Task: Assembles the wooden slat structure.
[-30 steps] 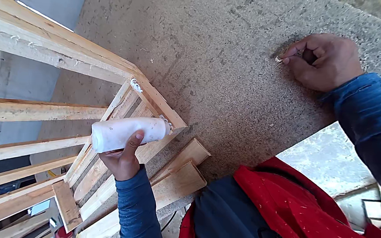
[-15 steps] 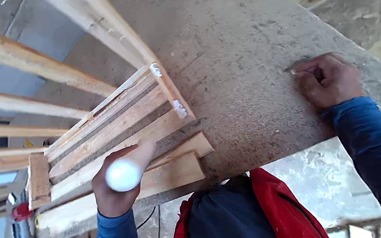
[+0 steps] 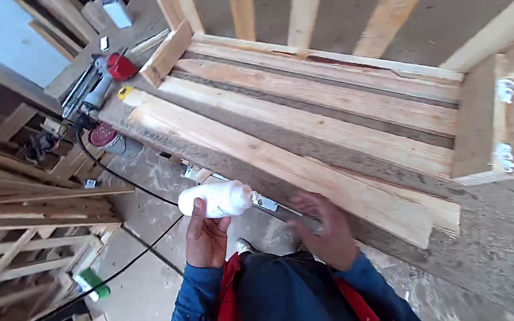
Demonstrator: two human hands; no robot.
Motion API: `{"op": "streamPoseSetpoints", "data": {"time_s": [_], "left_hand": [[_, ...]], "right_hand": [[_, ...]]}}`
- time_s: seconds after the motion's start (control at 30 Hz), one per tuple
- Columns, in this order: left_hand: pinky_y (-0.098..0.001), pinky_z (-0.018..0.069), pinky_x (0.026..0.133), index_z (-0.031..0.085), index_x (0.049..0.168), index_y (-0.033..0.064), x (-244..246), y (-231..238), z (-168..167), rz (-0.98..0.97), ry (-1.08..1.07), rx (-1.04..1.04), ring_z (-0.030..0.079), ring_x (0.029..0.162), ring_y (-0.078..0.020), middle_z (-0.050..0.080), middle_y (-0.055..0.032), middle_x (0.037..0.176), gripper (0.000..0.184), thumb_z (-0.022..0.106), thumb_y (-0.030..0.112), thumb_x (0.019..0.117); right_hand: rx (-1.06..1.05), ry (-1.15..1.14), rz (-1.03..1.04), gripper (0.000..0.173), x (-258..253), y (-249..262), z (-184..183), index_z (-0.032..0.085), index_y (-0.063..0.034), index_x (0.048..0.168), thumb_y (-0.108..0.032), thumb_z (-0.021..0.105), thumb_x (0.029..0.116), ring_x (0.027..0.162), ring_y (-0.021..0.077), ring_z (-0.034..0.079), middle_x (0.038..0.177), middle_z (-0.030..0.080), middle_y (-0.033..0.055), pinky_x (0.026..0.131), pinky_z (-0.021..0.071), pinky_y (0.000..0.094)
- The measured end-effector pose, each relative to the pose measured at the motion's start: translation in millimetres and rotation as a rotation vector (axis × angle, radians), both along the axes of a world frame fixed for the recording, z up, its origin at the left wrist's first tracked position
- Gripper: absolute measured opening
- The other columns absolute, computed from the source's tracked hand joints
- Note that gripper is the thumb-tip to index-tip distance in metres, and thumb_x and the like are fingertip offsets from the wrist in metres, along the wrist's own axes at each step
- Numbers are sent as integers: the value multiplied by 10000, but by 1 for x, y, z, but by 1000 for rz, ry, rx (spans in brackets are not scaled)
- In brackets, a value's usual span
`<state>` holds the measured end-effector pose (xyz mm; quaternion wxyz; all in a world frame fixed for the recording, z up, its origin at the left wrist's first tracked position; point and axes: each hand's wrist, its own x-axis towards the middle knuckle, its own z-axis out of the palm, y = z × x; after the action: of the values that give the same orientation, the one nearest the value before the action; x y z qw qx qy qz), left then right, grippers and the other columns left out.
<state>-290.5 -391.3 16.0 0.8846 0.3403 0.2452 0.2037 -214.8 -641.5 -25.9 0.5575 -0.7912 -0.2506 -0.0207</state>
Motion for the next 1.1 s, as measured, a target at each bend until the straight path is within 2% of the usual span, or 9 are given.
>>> {"op": "streamPoseSetpoints", "data": {"time_s": [0.1,0.17,0.3,0.4,0.5,0.57,0.67,0.93,1.1], "left_hand": [[-396,657,717,479,1250,-53,-19,43,-24,-33,120,-11,754,828,-240,736,-186,978,336,299,197,1116],[-437,651,766,478,1321,-36,-37,65,-24,-132,122,-15,751,874,-264,729,-195,1039,407,465,296,1087],[-493,641,757,412,1432,87,-64,116,-28,-223,304,47,754,841,-354,727,-252,1039,807,690,621,895],[-519,641,791,207,1602,100,-53,169,-42,-103,461,502,713,1041,-336,619,-205,1332,905,720,416,927],[-473,600,946,467,1471,-31,-27,235,-75,-67,445,953,596,1273,-307,522,-220,1465,839,827,383,836],[-485,591,978,587,1329,-53,-8,263,-76,-111,273,987,629,1233,-323,628,-205,1330,624,787,344,891],[-497,599,962,596,1321,-45,26,302,-59,-269,100,970,661,1180,-309,671,-167,1273,561,776,285,904],[-464,623,944,452,1401,-99,121,371,-38,-307,25,1013,710,1074,-266,697,-158,1193,872,927,203,736],[-442,625,954,362,1453,-128,184,403,-42,-461,-59,960,701,1119,-265,664,-192,1274,916,875,90,727]], "right_hand": [[72,187,341,1112,3,121,-10,440,-24,1510,-519,942,651,1263,203,616,1419,609,113,1043,553,419],[236,169,490,1118,6,181,-10,486,28,1459,-480,984,596,1304,245,591,1406,612,166,1135,502,426],[433,120,540,1006,6,252,-12,507,19,1422,-412,969,639,1259,301,632,1352,654,172,1105,535,481],[369,182,471,1066,20,292,-21,476,47,1428,-401,990,609,1207,266,668,1296,688,144,1066,571,458],[190,294,283,956,40,327,-28,612,27,1298,-513,970,594,1056,176,718,1125,745,90,958,616,404],[157,328,271,856,52,351,-27,633,-47,1263,-523,953,627,948,126,735,1005,760,17,868,639,376],[180,314,335,854,80,401,-11,575,-78,1322,-546,911,690,914,98,726,991,743,-7,826,645,356],[-67,404,195,896,145,483,28,508,-154,1384,-672,825,724,894,63,708,991,722,-44,787,630,355],[-184,314,137,946,184,494,24,434,-113,1506,-708,711,825,1007,112,693,1096,712,17,894,607,404]]}}
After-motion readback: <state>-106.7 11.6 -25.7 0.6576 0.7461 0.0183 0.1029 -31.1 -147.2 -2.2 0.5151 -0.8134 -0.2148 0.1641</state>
